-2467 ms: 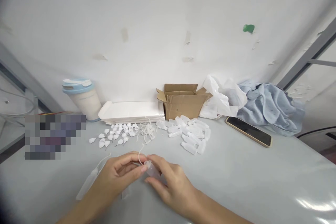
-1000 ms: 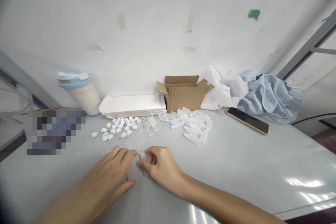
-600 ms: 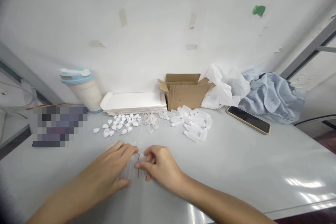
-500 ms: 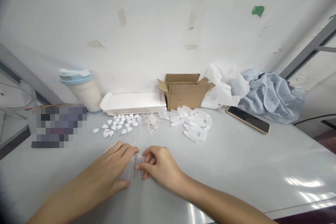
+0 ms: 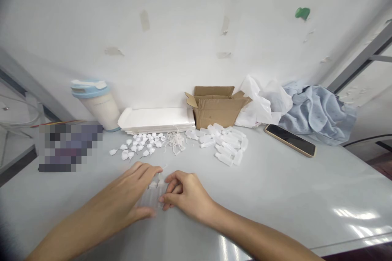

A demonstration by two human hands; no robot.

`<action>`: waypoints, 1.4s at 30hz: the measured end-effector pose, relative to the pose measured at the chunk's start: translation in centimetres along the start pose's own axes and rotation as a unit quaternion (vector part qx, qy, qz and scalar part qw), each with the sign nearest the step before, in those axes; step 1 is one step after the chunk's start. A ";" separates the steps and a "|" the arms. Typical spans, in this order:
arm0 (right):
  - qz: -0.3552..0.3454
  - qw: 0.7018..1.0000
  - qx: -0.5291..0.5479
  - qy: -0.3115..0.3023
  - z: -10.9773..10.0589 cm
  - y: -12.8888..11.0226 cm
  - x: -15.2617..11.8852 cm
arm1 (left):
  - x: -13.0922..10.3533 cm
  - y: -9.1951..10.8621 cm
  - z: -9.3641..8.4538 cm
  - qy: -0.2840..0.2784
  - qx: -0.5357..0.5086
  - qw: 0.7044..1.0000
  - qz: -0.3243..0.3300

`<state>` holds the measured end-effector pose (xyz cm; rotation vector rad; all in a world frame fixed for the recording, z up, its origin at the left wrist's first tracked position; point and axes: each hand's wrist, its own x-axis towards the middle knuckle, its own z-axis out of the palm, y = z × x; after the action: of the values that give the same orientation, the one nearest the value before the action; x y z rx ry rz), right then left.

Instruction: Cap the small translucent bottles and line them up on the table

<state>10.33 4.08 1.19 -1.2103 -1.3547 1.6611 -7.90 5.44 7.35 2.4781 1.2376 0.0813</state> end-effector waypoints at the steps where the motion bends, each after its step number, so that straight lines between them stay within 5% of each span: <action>1: -0.001 1.000 -0.003 -0.003 0.0 0.0 0.0 | 0.2 0.0 -0.2 0.027 -0.013 1.000 0.005; 6: -0.004 0.999 -0.033 -0.010 0.0 -0.3 -0.3 | 1.6 -0.6 -0.3 0.227 -0.046 0.973 0.002; 10: -0.003 0.998 -0.051 -0.029 -0.2 -0.5 -0.4 | 2.5 -1.4 0.2 0.287 -0.034 0.957 -0.012; 23: 0.009 0.997 -0.052 -0.055 -0.7 -0.8 -0.6 | 3.6 -1.9 1.2 0.240 -0.041 0.970 -0.009; 32: -0.069 0.972 -0.213 0.066 -5.0 -3.4 -0.1 | 3.3 -2.2 0.1 0.203 -0.058 0.977 -0.016; 37: -0.120 0.958 -0.257 0.033 -4.4 -2.6 -0.3 | 0.8 -3.6 -2.6 0.208 -0.092 0.970 -0.088; 42: -0.129 0.920 -0.370 -0.004 -1.7 -1.2 -1.3 | -3.7 -6.3 -0.6 0.141 -0.038 0.987 -0.066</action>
<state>12.32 3.77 2.64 -1.3331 -2.1459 0.9761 -15.06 6.19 6.16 2.3718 1.4780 0.4479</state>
